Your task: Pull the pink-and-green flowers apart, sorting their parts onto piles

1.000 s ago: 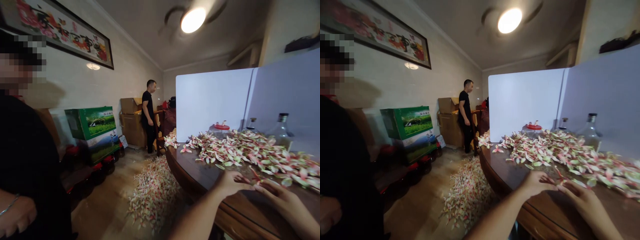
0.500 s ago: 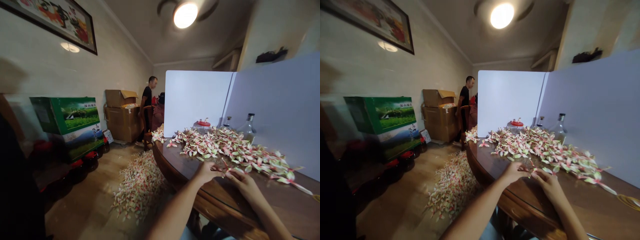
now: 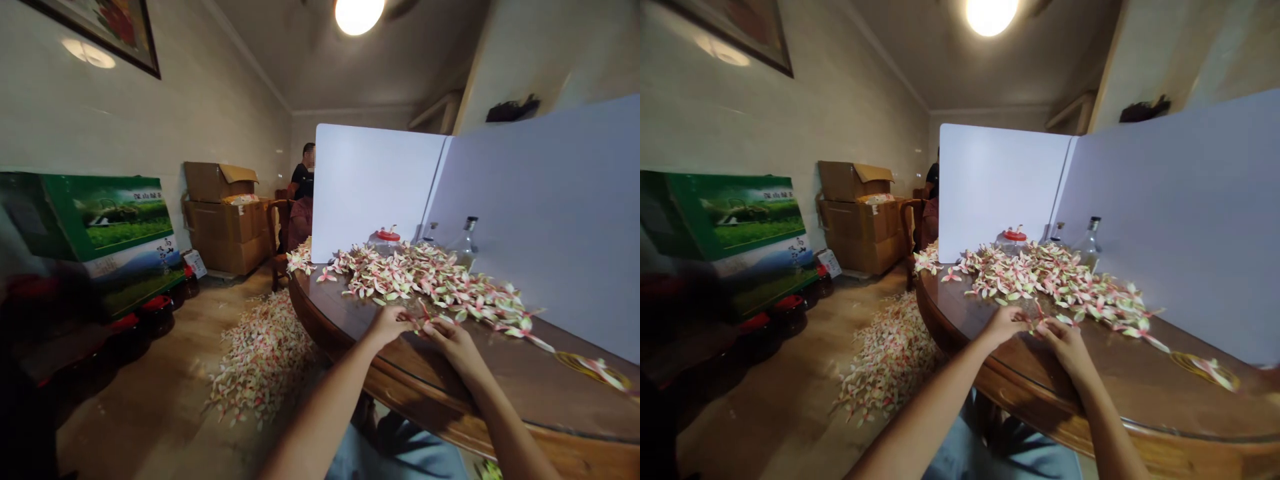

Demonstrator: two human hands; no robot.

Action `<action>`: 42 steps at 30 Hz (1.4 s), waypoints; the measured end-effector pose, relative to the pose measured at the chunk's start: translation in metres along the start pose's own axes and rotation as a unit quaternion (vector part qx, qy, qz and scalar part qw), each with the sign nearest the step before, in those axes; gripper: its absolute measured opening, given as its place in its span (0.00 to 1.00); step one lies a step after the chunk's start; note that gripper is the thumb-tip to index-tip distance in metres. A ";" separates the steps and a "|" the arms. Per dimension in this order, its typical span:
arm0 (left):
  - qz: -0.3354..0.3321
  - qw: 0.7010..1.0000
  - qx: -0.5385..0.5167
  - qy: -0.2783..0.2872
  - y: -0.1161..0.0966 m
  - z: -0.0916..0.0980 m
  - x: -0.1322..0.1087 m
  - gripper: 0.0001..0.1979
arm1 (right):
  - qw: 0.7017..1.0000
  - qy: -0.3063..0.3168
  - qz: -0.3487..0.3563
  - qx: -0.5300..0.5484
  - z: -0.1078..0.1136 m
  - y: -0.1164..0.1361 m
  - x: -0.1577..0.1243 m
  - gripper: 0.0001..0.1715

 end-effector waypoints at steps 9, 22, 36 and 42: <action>-0.039 0.995 0.089 0.001 -0.016 -0.001 -0.009 0.12 | 0.999 0.008 -0.010 0.046 -0.001 -0.004 0.000 0.28; -0.004 0.973 0.200 -0.116 -0.017 0.002 -0.012 0.10 | 0.999 -0.038 -0.034 -0.001 -0.002 -0.015 0.001 0.19; 0.095 0.938 0.138 -0.305 -0.001 0.019 -0.006 0.14 | 0.967 -0.247 -0.063 0.007 0.006 -0.031 0.002 0.14; 0.093 0.924 0.138 -0.344 0.002 0.023 -0.006 0.15 | 0.927 -0.350 -0.060 0.123 0.011 -0.038 0.005 0.19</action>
Point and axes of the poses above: each hand's wrist, its own x-axis towards the middle knuckle, its own z-axis out of the back of the hand, y = z × x, the point moved 1 cm from there along x, towards the middle knuckle, and after that the axes turned 5 degrees about x, right-handed, at the moved point
